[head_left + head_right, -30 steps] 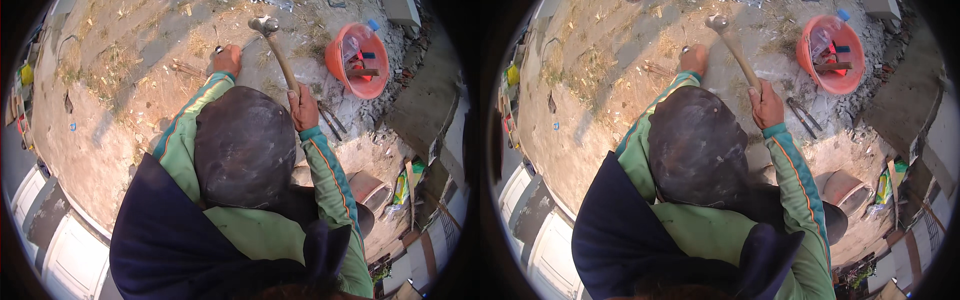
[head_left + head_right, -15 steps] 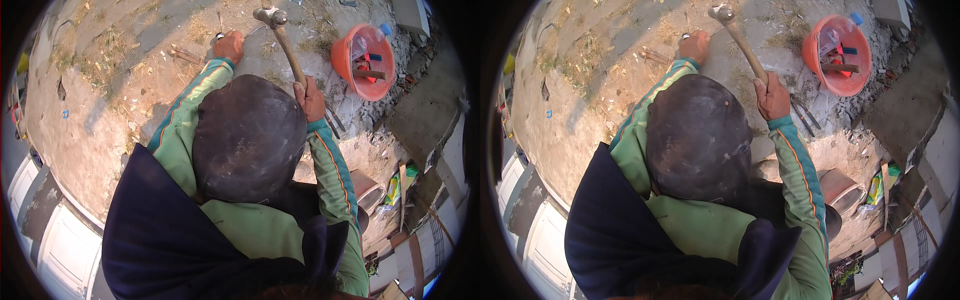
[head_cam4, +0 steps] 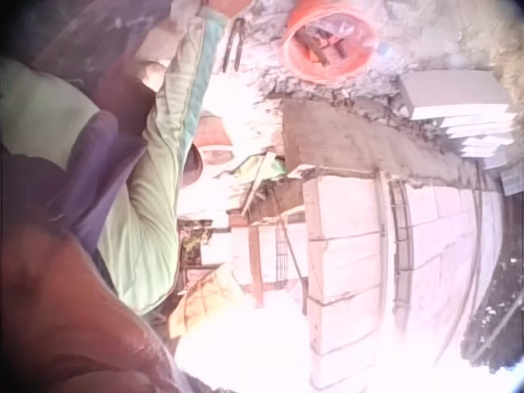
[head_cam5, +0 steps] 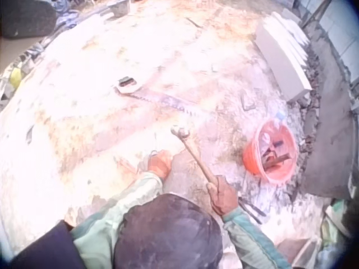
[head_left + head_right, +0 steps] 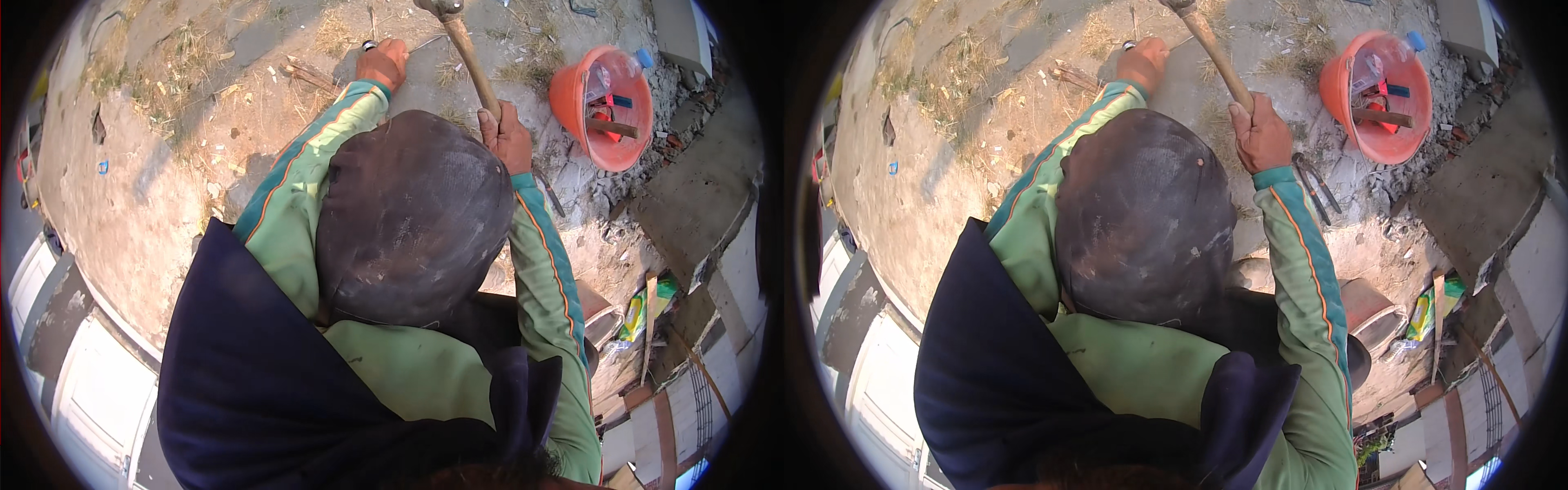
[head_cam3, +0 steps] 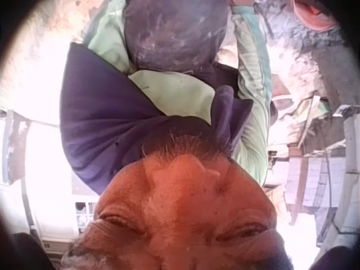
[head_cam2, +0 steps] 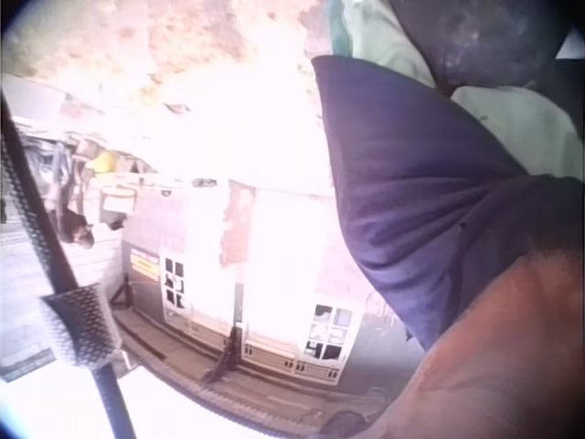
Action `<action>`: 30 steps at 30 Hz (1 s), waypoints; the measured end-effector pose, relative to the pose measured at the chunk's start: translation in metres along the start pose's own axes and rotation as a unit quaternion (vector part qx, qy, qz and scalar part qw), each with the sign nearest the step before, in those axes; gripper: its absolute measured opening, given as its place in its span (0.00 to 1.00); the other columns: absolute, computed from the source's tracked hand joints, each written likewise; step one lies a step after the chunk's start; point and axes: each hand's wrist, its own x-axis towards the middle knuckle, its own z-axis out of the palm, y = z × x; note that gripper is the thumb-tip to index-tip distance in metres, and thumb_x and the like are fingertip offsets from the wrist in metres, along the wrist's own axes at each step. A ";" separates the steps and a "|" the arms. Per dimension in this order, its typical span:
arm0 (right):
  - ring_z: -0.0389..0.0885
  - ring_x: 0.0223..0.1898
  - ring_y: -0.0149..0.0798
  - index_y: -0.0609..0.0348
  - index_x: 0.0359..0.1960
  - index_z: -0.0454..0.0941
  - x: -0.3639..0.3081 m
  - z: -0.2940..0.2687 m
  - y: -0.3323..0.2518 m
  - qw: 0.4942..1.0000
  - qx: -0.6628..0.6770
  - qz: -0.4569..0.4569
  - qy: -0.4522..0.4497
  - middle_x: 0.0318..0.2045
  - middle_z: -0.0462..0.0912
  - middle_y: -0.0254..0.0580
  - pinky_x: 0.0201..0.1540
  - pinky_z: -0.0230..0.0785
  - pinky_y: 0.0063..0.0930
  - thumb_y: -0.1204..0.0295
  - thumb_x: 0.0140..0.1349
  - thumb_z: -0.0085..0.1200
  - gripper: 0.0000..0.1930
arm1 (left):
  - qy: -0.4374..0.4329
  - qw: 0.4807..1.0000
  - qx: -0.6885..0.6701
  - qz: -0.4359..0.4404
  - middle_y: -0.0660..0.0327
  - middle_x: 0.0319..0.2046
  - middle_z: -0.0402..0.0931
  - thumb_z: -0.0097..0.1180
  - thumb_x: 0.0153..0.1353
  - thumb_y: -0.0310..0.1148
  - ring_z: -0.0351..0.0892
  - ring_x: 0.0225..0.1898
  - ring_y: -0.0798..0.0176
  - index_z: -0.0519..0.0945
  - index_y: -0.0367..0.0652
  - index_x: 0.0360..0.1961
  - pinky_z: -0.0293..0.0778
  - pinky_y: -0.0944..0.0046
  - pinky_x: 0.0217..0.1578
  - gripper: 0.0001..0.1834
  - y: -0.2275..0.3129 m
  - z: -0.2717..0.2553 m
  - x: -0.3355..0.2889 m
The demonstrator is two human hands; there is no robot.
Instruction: The person constructs a concrete block wall by preparing binding wire, hammering support rods, using a metal frame guide, and aligning the blocks on a construction site.
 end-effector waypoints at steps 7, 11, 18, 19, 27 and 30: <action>0.79 0.33 0.68 0.58 0.45 0.70 0.000 0.028 0.048 1.000 0.020 -0.014 0.009 0.29 0.80 0.61 0.34 0.69 0.54 0.55 0.70 0.51 0.17 | 0.053 0.996 -0.059 0.037 0.55 0.38 0.80 0.55 0.61 0.39 0.80 0.41 0.43 0.79 0.48 0.36 0.74 0.45 0.42 0.08 -0.001 -0.001 0.002; 0.79 0.32 0.67 0.56 0.45 0.70 0.003 0.025 0.057 0.998 -0.053 0.029 -0.008 0.28 0.80 0.60 0.33 0.68 0.55 0.53 0.71 0.49 0.18 | 0.046 0.998 -0.029 0.043 0.55 0.38 0.80 0.55 0.60 0.36 0.81 0.40 0.42 0.79 0.48 0.37 0.75 0.43 0.41 0.07 -0.007 0.003 0.009; 0.79 0.31 0.64 0.54 0.45 0.72 -0.021 0.000 0.036 0.996 0.035 -0.013 0.077 0.25 0.79 0.56 0.32 0.69 0.51 0.50 0.72 0.47 0.19 | 0.051 0.988 -0.087 0.116 0.60 0.37 0.79 0.57 0.64 0.37 0.81 0.39 0.47 0.82 0.52 0.40 0.76 0.51 0.40 0.06 -0.014 -0.003 0.002; 0.80 0.31 0.65 0.54 0.44 0.72 -0.021 0.002 0.036 0.997 0.038 0.005 0.062 0.25 0.80 0.57 0.33 0.69 0.53 0.50 0.71 0.48 0.19 | 0.067 0.988 -0.083 0.115 0.59 0.37 0.79 0.57 0.64 0.39 0.80 0.39 0.47 0.81 0.51 0.39 0.76 0.51 0.40 0.07 -0.016 0.000 0.001; 0.80 0.33 0.68 0.56 0.42 0.71 -0.013 0.028 0.041 0.993 -0.047 0.111 -0.018 0.25 0.81 0.61 0.35 0.67 0.58 0.51 0.70 0.49 0.19 | 0.066 0.994 -0.017 0.088 0.58 0.40 0.79 0.55 0.65 0.40 0.80 0.39 0.44 0.78 0.49 0.38 0.76 0.47 0.40 0.08 -0.010 0.001 0.010; 0.80 0.33 0.68 0.56 0.43 0.71 -0.013 0.027 0.037 0.992 -0.031 0.122 0.002 0.26 0.81 0.61 0.35 0.67 0.58 0.51 0.70 0.49 0.19 | 0.069 0.993 -0.035 0.089 0.57 0.40 0.79 0.54 0.65 0.40 0.80 0.39 0.44 0.78 0.49 0.39 0.76 0.46 0.40 0.09 -0.015 0.008 0.007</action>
